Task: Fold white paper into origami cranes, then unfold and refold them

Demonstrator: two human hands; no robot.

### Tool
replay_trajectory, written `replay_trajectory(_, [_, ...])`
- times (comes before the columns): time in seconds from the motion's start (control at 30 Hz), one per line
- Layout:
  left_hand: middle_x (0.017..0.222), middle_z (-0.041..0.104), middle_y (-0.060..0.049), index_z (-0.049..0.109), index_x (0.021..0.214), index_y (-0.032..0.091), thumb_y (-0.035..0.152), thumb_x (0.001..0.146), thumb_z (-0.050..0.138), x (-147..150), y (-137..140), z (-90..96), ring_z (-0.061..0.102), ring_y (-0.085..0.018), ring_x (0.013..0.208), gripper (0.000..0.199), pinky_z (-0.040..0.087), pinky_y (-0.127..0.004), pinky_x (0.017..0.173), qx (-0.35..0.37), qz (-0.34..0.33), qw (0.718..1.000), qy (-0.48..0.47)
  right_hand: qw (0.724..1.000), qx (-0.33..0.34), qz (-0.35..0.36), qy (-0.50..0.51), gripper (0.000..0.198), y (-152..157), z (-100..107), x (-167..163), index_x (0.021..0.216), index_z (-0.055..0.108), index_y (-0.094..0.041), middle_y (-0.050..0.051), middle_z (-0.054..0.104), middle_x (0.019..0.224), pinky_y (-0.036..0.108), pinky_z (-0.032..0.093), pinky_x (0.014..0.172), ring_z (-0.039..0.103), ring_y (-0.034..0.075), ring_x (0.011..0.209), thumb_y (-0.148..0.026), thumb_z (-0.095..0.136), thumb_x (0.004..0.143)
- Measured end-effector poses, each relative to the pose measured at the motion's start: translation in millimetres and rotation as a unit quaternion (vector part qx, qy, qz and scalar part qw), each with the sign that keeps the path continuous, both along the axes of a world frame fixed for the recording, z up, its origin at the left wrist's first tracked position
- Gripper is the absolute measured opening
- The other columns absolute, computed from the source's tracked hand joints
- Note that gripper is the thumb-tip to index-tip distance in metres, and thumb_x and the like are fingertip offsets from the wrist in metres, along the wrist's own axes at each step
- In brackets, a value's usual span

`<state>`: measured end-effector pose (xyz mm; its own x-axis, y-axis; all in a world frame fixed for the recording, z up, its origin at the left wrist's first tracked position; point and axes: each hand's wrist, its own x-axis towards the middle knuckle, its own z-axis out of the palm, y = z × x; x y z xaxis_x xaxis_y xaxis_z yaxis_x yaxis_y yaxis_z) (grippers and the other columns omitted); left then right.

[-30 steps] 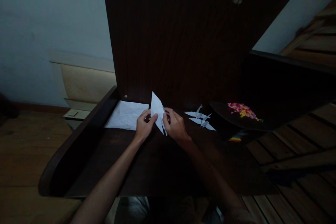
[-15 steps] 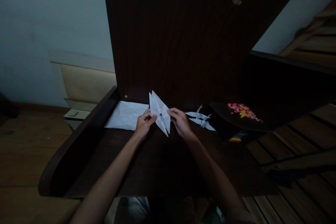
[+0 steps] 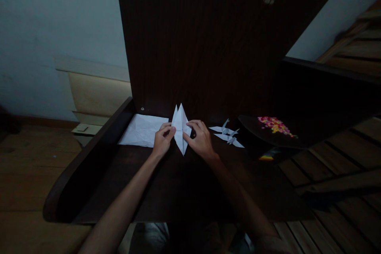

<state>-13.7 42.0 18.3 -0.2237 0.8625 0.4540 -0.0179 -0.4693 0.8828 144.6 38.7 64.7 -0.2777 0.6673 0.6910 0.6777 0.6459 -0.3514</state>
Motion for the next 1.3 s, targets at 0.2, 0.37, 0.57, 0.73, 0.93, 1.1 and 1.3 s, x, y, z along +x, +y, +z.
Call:
replay_trajectory(0.2, [0.103,0.062,-0.008,0.070,0.071,0.019,0.044,0.077,0.065,0,-4,2.4,0.059,-0.021,0.091,0.026,0.049,-0.030,0.073,-0.009,0.021,0.999,0.034,0.999,0.036,-0.019,-0.018,0.019,-1,-1,-2,0.097,0.065,-0.019,0.011,0.066,0.102,0.039,0.050,0.084,0.060,0.025,0.093,-0.020,0.060,0.078])
replay_trajectory(0.37, [0.104,0.060,-0.008,0.070,0.073,0.020,0.037,0.081,0.062,2,-6,3.1,0.058,-0.022,0.098,0.021,0.049,-0.032,0.080,0.010,0.050,0.997,0.061,0.998,0.039,-0.040,-0.013,0.013,-2,-1,-3,0.081,0.066,-0.020,0.010,0.067,0.099,0.038,0.050,0.081,0.061,0.024,0.089,-0.014,0.055,0.080])
replay_trajectory(0.57, [0.113,0.059,-0.009,0.070,0.074,0.019,0.032,0.084,0.061,4,-9,5.4,0.058,-0.021,0.096,0.019,0.047,-0.038,0.090,0.048,0.113,0.986,0.115,0.997,0.048,-0.057,-0.003,0.015,-2,2,-2,0.076,0.063,-0.020,0.010,0.066,0.092,0.038,0.049,0.080,0.059,0.024,0.087,-0.012,0.051,0.081])
replay_trajectory(0.73, [0.113,0.064,-0.009,0.071,0.087,0.021,0.027,0.085,0.060,3,-10,3.4,0.056,-0.023,0.107,0.013,0.043,-0.042,0.096,0.083,0.157,0.968,0.180,0.997,0.058,-0.053,-0.006,0.016,-2,3,-3,0.079,0.062,-0.019,0.009,0.066,0.084,0.036,0.048,0.079,0.059,0.022,0.084,-0.011,0.049,0.083])
replay_trajectory(0.93, [0.108,0.067,-0.009,0.064,0.109,0.019,0.027,0.085,0.060,4,-9,0.6,0.060,-0.022,0.102,0.026,0.048,-0.038,0.091,0.076,0.154,0.968,0.182,0.996,0.073,-0.056,-0.017,0.015,-3,6,-4,0.081,0.061,-0.018,0.008,0.066,0.082,0.034,0.048,0.077,0.060,0.021,0.081,-0.012,0.048,0.085])
replay_trajectory(1.1, [0.092,0.070,-0.006,0.060,0.115,0.016,0.032,0.085,0.060,6,-11,3.8,0.066,-0.017,0.079,0.034,0.053,-0.028,0.073,-0.002,0.102,0.988,0.119,0.994,0.084,-0.046,-0.054,0.015,-11,12,-6,0.077,0.059,-0.019,0.006,0.065,0.078,0.031,0.046,0.074,0.059,0.019,0.078,-0.014,0.048,0.086])
replay_trajectory(1.3, [0.080,0.070,-0.003,0.064,0.104,0.017,0.035,0.075,0.070,9,-14,9.4,0.064,-0.014,0.067,0.035,0.051,-0.022,0.058,-0.038,0.047,0.995,0.076,0.991,0.082,-0.039,-0.102,0.017,-21,18,-10,0.076,0.059,-0.019,0.006,0.064,0.075,0.031,0.044,0.072,0.057,0.019,0.076,-0.015,0.047,0.088])
